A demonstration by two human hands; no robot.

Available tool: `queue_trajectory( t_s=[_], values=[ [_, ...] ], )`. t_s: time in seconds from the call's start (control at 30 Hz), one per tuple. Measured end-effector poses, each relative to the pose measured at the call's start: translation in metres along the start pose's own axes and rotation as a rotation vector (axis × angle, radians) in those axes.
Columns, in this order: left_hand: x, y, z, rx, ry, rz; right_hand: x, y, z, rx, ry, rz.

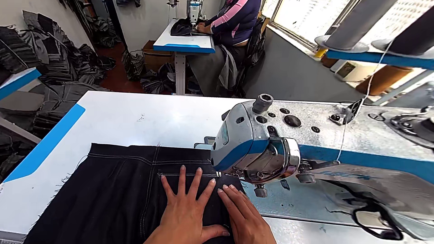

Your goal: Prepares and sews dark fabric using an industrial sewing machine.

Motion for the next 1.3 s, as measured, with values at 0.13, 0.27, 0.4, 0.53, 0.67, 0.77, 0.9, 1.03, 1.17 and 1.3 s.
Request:
queue_trajectory(
  t_s=[0.13, 0.27, 0.4, 0.53, 0.67, 0.77, 0.9, 1.03, 1.17, 1.3],
  values=[
    [-0.002, -0.001, 0.003, -0.031, -0.010, -0.012, 0.003, -0.002, 0.002, 0.041, 0.026, -0.010],
    [-0.004, 0.000, 0.003, -0.047, -0.009, -0.022, 0.001, -0.001, 0.003, 0.026, 0.020, -0.010],
    [-0.003, 0.000, 0.004, -0.079, -0.018, -0.021, 0.000, -0.002, 0.002, 0.040, 0.021, -0.018],
    [-0.002, 0.000, 0.004, -0.064, -0.016, -0.024, 0.000, -0.002, 0.003, 0.044, 0.023, -0.015],
    [-0.002, 0.001, 0.004, -0.082, -0.013, -0.031, 0.001, -0.001, 0.004, 0.051, 0.016, -0.012],
    [-0.002, 0.001, 0.004, -0.092, -0.015, -0.034, 0.002, -0.002, 0.003, 0.054, 0.013, 0.005],
    [-0.002, 0.001, 0.003, -0.064, -0.017, -0.032, 0.001, 0.000, 0.004, 0.035, -0.006, 0.032],
    [-0.001, 0.001, 0.003, -0.054, -0.004, -0.026, 0.002, 0.001, 0.004, 0.024, -0.022, 0.040],
    [-0.001, 0.000, 0.001, -0.035, -0.012, -0.034, 0.000, 0.002, 0.001, 0.015, -0.030, 0.044],
    [0.003, 0.001, -0.014, 0.105, -0.029, -0.009, -0.005, 0.003, -0.005, 0.000, -0.066, 0.046]
  ],
)
Point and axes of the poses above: each hand's wrist, its own z-axis away from the middle knuckle, its own y-axis out of the palm, x = y × z, the point moved 6 cm from there along -z, towards the middle knuckle, and after that the axes turned 15 degrees about -z, right-handed, at the moved point
